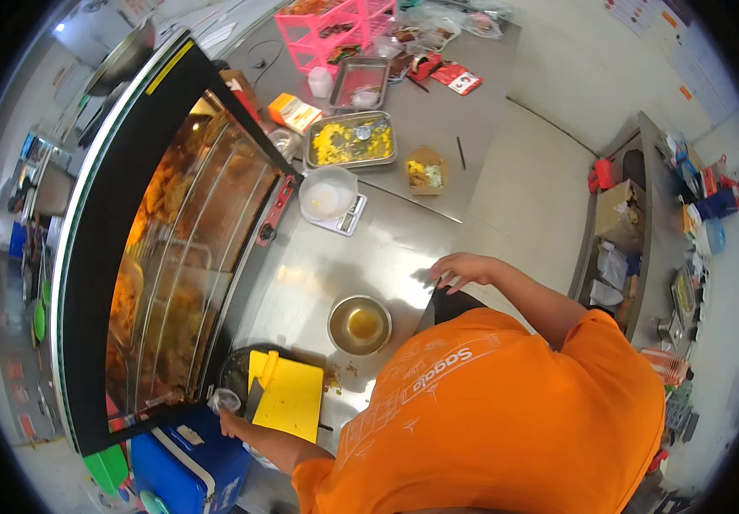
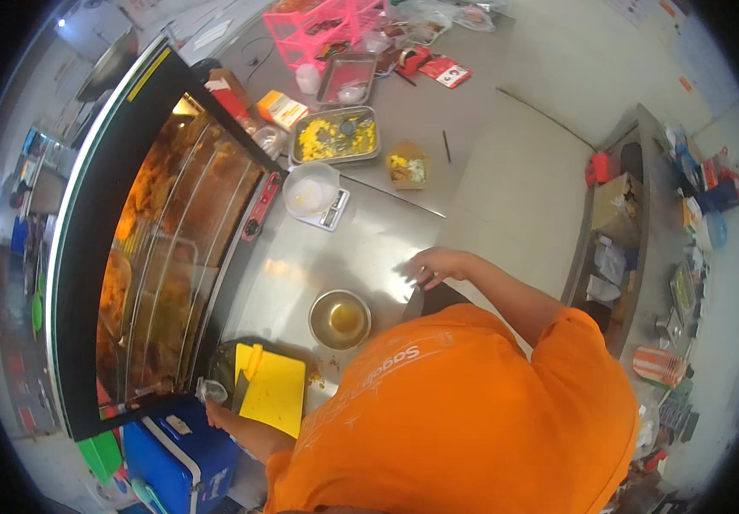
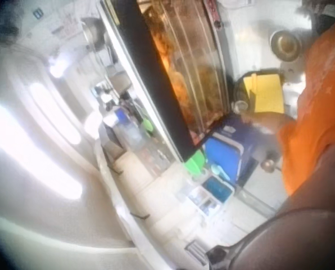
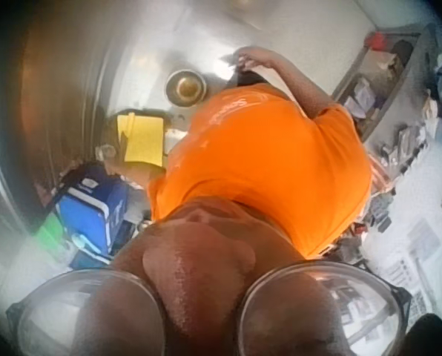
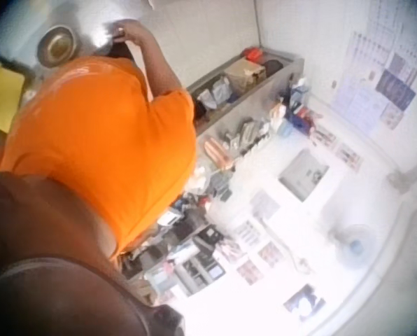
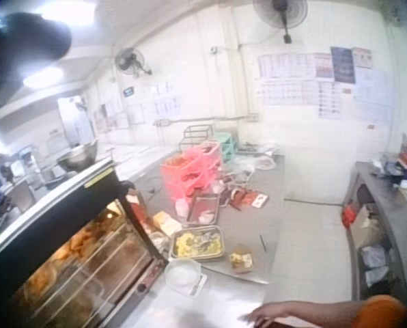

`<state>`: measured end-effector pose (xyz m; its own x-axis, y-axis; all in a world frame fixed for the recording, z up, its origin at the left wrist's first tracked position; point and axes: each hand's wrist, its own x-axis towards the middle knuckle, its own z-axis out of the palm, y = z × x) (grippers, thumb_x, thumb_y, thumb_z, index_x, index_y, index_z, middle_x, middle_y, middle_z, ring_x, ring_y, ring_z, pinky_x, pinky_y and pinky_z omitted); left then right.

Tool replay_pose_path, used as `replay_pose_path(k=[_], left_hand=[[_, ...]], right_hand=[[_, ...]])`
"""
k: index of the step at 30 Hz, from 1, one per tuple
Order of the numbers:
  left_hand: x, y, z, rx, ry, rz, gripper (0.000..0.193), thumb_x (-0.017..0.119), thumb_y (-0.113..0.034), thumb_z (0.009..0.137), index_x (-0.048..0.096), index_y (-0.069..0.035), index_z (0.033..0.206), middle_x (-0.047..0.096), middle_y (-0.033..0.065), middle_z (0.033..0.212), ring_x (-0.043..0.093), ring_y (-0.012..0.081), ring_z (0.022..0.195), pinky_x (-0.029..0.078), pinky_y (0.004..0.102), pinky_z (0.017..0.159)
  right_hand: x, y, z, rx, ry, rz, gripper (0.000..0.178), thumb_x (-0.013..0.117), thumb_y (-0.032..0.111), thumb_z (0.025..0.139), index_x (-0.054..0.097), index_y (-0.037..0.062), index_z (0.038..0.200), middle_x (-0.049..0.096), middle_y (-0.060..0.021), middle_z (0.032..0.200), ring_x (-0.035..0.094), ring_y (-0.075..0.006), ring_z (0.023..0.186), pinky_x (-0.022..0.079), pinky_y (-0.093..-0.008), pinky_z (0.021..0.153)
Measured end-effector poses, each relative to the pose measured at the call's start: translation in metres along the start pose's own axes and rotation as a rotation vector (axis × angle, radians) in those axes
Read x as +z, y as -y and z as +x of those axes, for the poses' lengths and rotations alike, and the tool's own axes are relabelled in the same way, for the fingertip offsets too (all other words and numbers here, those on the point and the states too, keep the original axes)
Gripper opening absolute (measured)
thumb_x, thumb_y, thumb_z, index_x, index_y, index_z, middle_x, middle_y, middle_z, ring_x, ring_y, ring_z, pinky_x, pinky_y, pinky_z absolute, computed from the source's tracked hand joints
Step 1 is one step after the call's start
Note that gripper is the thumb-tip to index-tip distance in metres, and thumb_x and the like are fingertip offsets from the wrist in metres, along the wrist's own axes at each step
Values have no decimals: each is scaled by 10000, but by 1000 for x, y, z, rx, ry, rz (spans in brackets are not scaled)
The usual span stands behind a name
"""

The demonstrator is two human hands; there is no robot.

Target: The person assembles a meal in a paper container by adding rice, scrambled eggs, and a green vegetable mixture. They use a ladle to scoop rice from a cooker and a spoon to add vegetables, then place the container on a scale before adding more items.

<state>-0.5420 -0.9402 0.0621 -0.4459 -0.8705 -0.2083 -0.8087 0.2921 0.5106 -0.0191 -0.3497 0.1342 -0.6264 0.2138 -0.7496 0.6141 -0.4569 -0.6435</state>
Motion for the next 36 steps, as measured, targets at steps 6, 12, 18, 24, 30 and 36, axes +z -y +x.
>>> replay_pose_path(k=[6, 12, 18, 24, 30, 36], left_hand=[[46, -2, -40, 236, -374, 234, 943, 771, -634, 759, 418, 38, 1318, 506, 282, 1268, 570, 408, 1140, 526, 512, 871], [50, 46, -242, 1017, 113, -355, 235, 570, -140, 987, 705, 31, 1074, 739, 204, 1055, 692, 356, 1012, 526, 431, 927], [4, 98, -446, 911, 254, -375, 456, 522, -304, 1064, 630, 54, 802, 621, 181, 645, 530, 261, 576, 445, 416, 612], [5, 167, -594, 861, 731, -386, 448, 531, -282, 1076, 551, 2, 731, 451, -18, 656, 393, 98, 651, 353, 312, 595], [20, 193, -700, 891, 1148, -199, 340, 675, -131, 979, 517, -65, 1273, 604, 38, 1105, 593, 139, 907, 514, 299, 733], [89, 191, -740, 825, 1311, -192, 1021, 874, -117, 792, 193, -19, 1545, 405, 143, 1430, 571, 239, 1096, 565, 356, 889]], right_hand=[[-108, -65, -37, -4, -442, 414, 299, 576, 299, 993, 633, 54, 1155, 657, -83, 1065, 667, -213, 934, 576, -345, 778], [-208, -33, 8, -123, -567, 276, 241, 574, 225, 985, 593, 93, 1186, 648, -77, 1052, 665, -213, 924, 574, -344, 725], [-329, 11, 139, -405, -716, -210, 379, 636, 148, 919, 550, 71, 1280, 657, -126, 1089, 689, -313, 848, 581, -398, 701], [-345, 88, 208, -396, -903, -913, 490, 661, 230, 927, 489, 82, 1361, 616, -266, 1214, 648, -452, 1068, 541, -503, 894], [-335, 102, 213, -307, -790, -1135, 330, 503, 192, 998, 544, 102, 1313, 591, -248, 1248, 692, -419, 999, 566, -519, 832], [-378, 86, 228, -679, -570, -1127, 101, 580, 138, 933, 653, 72, 957, 621, -210, 1081, 664, -355, 826, 550, -473, 775]])
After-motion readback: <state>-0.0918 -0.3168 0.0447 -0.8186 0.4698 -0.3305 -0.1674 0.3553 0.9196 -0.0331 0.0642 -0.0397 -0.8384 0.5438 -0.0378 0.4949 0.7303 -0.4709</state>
